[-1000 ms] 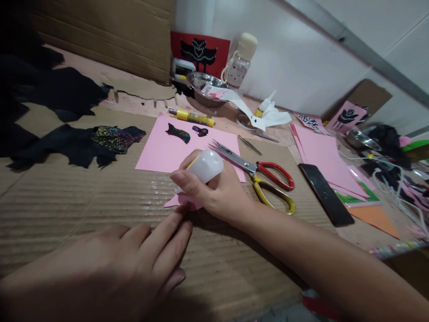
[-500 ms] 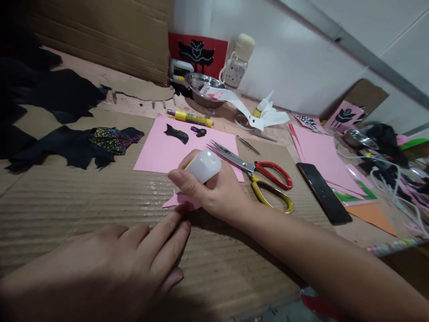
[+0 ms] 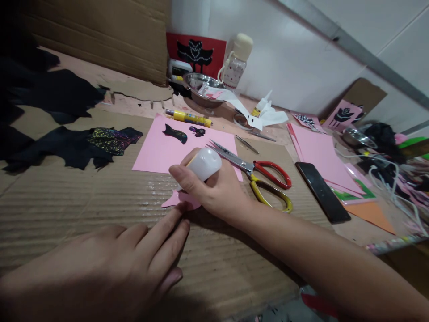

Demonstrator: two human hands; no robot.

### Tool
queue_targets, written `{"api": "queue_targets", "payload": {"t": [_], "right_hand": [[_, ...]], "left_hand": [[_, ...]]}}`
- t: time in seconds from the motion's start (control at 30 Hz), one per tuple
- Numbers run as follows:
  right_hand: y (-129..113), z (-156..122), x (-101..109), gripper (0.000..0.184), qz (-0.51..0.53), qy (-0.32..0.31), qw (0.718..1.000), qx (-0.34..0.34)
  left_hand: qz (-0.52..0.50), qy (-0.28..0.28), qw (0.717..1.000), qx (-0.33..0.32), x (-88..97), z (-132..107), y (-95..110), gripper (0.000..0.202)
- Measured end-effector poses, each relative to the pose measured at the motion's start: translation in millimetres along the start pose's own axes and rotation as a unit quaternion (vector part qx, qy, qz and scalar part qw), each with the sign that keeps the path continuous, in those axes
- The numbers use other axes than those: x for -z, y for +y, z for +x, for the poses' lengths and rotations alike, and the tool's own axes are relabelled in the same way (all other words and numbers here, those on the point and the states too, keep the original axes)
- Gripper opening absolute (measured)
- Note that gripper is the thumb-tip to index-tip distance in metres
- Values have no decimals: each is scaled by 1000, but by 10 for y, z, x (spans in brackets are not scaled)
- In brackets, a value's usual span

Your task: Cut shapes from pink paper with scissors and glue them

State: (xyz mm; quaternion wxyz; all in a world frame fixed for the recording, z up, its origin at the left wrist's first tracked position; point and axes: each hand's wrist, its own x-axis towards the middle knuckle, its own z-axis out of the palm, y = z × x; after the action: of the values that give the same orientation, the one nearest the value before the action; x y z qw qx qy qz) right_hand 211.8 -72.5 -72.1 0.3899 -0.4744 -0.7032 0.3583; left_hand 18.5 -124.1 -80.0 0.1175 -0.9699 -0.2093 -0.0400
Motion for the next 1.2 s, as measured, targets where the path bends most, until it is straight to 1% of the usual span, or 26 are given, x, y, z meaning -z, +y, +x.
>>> {"api": "queue_targets", "payload": {"t": [0.1,0.17,0.27,0.4,0.57,0.67,0.77,0.9,1.07,1.2], "right_hand": [[-5,10,-8,38,2,15,1000,-2],[-10,12,-9,39,9,9,1000,-4],[-10,8,-3,40,9,-2,1000,1],[-2,-5,6,41,-7,-4,1000,-4],[-17,-5,12,38,9,-12,1000,-3],[-38,-2,33,42,-10,-25,1000,-6],[-47,-6,57,45,-34,-30,999,-12],[-36,-21,53,41,-20,-25,999,-11],[-51,-37,-10,37,57,-51,997,-33],[-88,-18,-45,30,39,-56,997,-44]], "left_hand": [[-2,-2,1000,-3,7,0,3,43],[-3,7,1000,-15,6,-1,-7,43],[-6,18,1000,-16,-3,2,-31,42],[-13,16,1000,-9,-4,5,-50,43],[-7,20,1000,-17,-8,-13,-32,43],[-2,36,999,-18,-23,-19,-21,42],[2,35,999,-17,-39,-20,-25,41],[-7,43,999,-13,-57,-16,-34,41],[-5,37,999,13,-43,7,-1,39],[3,30,999,28,-16,4,29,37]]}}
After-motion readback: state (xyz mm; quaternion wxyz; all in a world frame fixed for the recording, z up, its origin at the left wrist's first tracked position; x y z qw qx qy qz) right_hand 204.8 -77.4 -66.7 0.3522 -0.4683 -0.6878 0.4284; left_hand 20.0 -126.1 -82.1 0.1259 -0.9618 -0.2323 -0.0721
